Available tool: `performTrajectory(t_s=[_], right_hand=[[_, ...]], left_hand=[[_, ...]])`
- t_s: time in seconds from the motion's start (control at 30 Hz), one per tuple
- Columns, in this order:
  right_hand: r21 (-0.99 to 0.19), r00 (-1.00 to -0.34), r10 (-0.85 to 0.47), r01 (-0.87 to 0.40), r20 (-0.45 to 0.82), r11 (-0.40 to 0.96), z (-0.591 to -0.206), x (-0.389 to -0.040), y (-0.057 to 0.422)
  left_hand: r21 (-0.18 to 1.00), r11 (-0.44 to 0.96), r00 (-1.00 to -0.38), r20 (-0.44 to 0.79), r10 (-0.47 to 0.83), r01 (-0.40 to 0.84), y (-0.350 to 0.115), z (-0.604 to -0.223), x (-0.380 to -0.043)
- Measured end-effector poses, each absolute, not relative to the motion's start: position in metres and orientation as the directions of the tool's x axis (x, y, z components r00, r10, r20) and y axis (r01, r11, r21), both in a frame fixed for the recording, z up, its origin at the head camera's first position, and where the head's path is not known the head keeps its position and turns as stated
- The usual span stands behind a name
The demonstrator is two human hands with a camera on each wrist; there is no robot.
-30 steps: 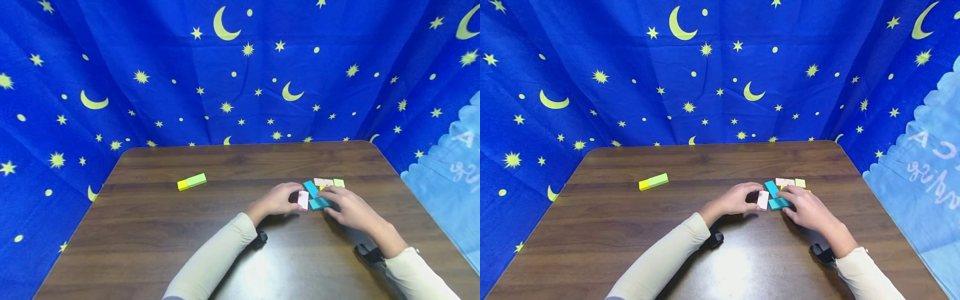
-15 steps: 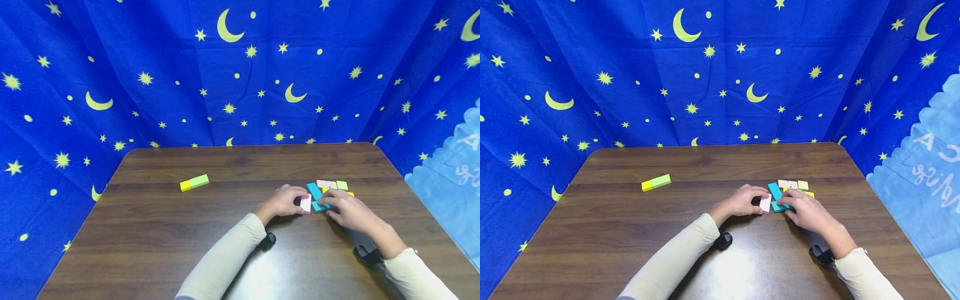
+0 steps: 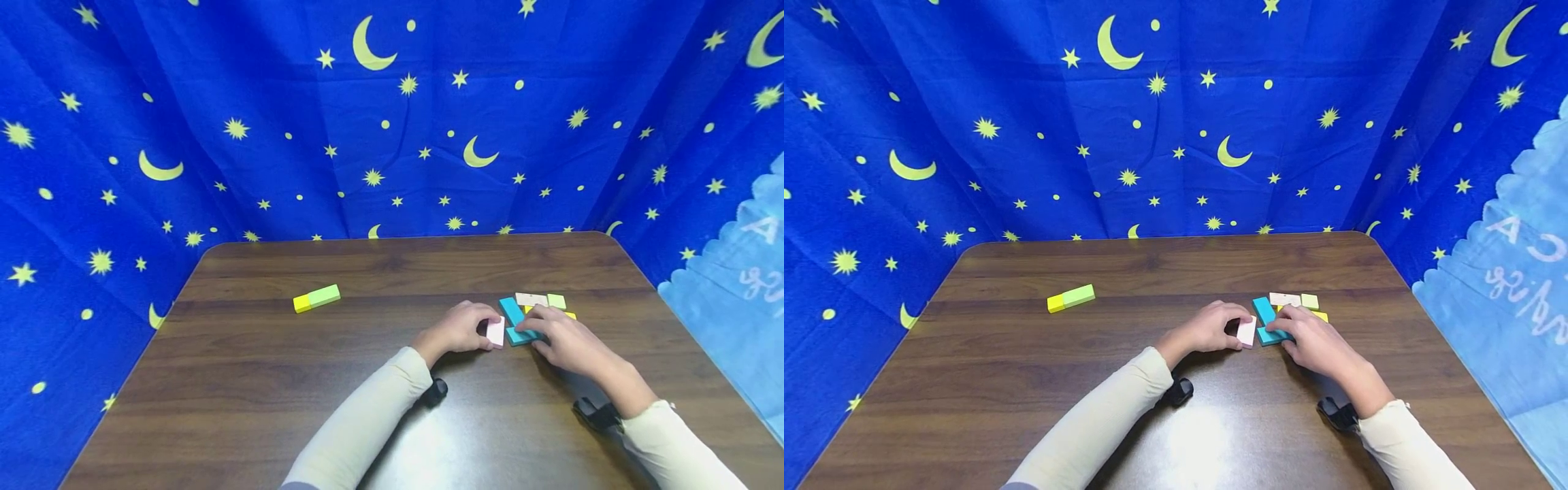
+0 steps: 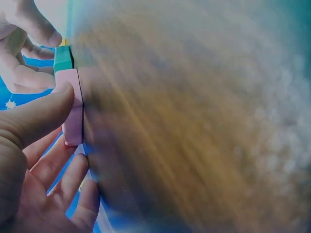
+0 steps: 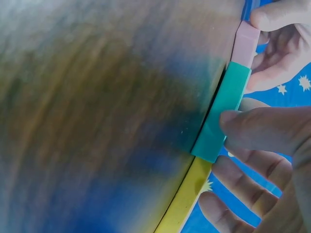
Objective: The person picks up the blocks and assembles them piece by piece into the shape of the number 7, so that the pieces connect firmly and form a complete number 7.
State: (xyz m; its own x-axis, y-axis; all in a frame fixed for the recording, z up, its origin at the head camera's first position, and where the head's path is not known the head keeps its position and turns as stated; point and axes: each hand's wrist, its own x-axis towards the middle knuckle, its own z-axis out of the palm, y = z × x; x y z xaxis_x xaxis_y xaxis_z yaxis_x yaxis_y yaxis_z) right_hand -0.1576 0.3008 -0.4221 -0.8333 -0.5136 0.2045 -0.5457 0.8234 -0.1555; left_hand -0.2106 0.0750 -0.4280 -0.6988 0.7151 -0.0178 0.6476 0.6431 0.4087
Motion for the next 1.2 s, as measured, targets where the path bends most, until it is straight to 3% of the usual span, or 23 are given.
performTrajectory(t_s=[0.3, 0.6, 0.97, 1.2], right_hand=[[-0.153, -0.841, -0.512, -0.537, 0.176, 0.83, -0.424, -0.158, 0.298], [-0.144, -0.841, -0.513, -0.537, 0.173, 0.831, -0.42, -0.159, 0.299], [-0.125, -0.835, -0.526, -0.546, 0.162, 0.829, -0.416, -0.161, 0.298], [-0.148, -0.836, -0.531, -0.548, 0.139, 0.824, -0.413, -0.16, 0.298]], left_hand=[[0.378, 0.645, -0.68, -0.053, 0.732, 0.664, 0.068, -0.426, -0.203], [0.308, 0.587, -0.607, -0.039, 0.794, 0.749, 0.048, -0.422, -0.189], [0.337, 0.532, -0.554, -0.035, 0.832, 0.777, 0.018, -0.419, -0.171], [0.359, 0.528, -0.551, -0.043, 0.833, 0.77, -0.003, -0.421, -0.158]])
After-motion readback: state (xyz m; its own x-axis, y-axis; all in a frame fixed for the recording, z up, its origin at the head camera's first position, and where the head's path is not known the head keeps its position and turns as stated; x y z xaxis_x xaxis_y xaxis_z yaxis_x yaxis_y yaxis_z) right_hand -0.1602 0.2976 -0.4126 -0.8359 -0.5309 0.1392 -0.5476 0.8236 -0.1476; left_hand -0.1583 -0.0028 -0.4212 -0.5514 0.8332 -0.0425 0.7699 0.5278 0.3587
